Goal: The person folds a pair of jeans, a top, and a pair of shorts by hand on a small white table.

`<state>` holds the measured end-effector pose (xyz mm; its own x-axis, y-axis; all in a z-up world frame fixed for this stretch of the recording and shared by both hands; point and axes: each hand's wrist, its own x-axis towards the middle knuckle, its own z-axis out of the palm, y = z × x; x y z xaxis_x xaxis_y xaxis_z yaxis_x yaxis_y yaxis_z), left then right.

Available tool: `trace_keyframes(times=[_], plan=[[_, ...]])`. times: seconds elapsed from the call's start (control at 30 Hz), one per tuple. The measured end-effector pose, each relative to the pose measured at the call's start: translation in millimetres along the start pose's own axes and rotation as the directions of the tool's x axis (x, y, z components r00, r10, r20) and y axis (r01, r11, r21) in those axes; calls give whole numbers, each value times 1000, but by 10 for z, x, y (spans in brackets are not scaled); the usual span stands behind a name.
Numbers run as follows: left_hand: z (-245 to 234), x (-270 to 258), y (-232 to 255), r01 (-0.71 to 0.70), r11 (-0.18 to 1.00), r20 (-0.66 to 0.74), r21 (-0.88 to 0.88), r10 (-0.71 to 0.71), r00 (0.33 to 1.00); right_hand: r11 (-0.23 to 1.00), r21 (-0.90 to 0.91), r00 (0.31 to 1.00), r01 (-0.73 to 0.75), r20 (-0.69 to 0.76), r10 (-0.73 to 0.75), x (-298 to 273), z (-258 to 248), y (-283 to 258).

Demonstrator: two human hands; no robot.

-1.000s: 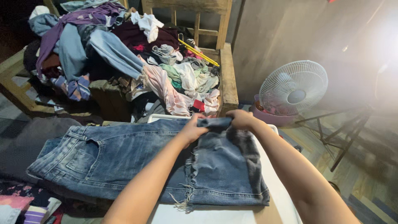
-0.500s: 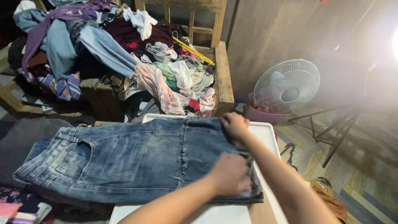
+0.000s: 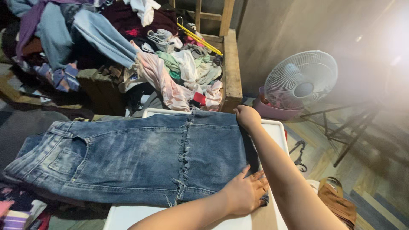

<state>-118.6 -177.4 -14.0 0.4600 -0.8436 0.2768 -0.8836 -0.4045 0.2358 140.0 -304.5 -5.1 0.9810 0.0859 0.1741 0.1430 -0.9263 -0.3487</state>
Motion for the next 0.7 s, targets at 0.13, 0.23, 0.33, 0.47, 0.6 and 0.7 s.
trace_keyframes(times=[0.13, 0.23, 0.33, 0.47, 0.6, 0.7], plan=[[-39, -6, 30, -41, 999, -18, -1, 41, 999, 970, -109, 976, -215, -64, 209, -72, 53, -148], [-56, -1, 56, -126, 990, 74, 66, 121, 990, 956, -74, 956, -285, -91, 279, -19, 118, -88], [-137, -120, 19, -8, 851, -40, -525, -15, 999, 977, 28, 976, -210, -61, 211, 110, 54, 103], [-452, -410, -297, -29, 864, -134, -503, -45, 990, 982, -93, 985, -165, 37, 169, 76, -314, -151], [-762, -728, -558, -3, 994, -56, -106, -3, 998, 983, 69, 951, 171, 248, -183, -98, -223, -733], [-821, -893, -381, 93, 995, 2, -40, -93, 996, 908, -10, 907, 420, 33, -419, -189, 107, -1021]])
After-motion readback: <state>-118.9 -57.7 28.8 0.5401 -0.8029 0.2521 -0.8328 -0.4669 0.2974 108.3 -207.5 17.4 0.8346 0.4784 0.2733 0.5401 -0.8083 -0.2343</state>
